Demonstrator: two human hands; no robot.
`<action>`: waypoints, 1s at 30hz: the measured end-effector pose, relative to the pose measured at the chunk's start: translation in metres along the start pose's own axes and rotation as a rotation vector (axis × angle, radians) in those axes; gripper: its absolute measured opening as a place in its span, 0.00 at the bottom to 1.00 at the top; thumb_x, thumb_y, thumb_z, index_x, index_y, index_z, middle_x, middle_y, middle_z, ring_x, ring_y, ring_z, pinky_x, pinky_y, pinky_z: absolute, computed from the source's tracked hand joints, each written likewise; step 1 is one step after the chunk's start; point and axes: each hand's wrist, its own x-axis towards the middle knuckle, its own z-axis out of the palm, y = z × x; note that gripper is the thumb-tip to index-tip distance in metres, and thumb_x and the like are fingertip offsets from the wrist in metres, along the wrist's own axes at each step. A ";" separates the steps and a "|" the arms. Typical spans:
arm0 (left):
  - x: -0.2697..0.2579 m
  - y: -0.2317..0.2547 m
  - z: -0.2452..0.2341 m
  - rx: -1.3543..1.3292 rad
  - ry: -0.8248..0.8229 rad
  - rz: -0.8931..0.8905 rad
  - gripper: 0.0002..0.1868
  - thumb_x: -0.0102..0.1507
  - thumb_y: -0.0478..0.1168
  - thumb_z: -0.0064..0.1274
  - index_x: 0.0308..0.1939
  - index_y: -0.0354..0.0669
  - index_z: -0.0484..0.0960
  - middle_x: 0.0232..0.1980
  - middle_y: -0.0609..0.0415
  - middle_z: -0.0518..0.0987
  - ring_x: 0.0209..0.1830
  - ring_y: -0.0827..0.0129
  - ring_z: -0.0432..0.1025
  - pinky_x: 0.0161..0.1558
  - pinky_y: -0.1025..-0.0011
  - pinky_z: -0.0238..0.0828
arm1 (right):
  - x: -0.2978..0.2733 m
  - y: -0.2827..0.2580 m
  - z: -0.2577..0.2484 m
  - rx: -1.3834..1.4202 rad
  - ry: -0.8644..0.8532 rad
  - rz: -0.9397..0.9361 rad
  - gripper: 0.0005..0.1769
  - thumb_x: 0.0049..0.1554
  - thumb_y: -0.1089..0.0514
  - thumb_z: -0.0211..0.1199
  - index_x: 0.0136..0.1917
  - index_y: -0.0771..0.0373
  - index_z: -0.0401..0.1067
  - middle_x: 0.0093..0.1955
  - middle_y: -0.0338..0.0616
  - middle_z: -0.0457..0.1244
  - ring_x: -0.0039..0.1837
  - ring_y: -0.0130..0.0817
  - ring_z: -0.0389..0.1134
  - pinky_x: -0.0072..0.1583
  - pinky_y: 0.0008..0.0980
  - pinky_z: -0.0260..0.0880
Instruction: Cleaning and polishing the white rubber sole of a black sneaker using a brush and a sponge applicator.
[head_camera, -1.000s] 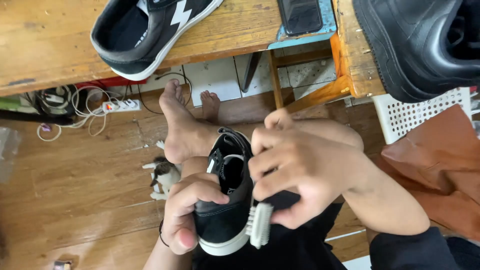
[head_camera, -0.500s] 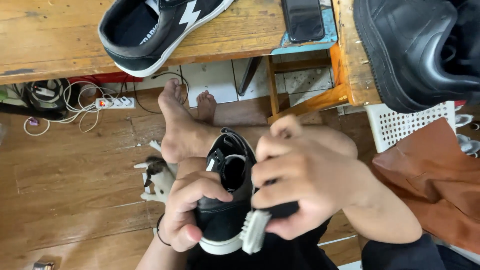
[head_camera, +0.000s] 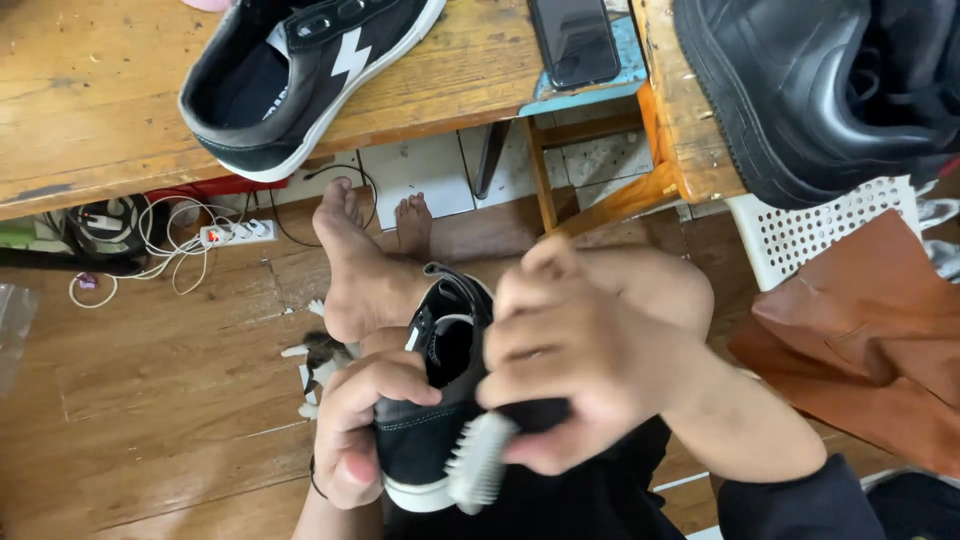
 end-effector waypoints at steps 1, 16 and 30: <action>-0.001 0.000 0.001 -0.003 -0.003 0.004 0.48 0.83 0.84 0.36 0.48 0.42 0.84 0.36 0.53 0.76 0.26 0.70 0.66 0.34 0.67 0.62 | 0.002 -0.007 0.004 0.123 -0.043 -0.037 0.17 0.70 0.37 0.65 0.52 0.50 0.75 0.44 0.32 0.61 0.52 0.42 0.64 0.60 0.50 0.48; 0.010 0.006 0.004 0.004 0.041 0.048 0.47 0.85 0.83 0.36 0.47 0.43 0.83 0.32 0.55 0.72 0.28 0.66 0.64 0.36 0.64 0.63 | -0.050 -0.002 0.048 0.401 0.137 0.167 0.17 0.66 0.36 0.67 0.51 0.49 0.77 0.44 0.29 0.68 0.51 0.36 0.64 0.62 0.45 0.51; 0.012 0.009 0.012 0.060 0.091 0.026 0.47 0.84 0.84 0.38 0.48 0.43 0.84 0.38 0.54 0.78 0.33 0.65 0.72 0.42 0.64 0.69 | -0.071 -0.024 0.077 0.538 0.380 0.467 0.24 0.73 0.36 0.60 0.50 0.58 0.76 0.43 0.35 0.64 0.47 0.35 0.65 0.58 0.39 0.62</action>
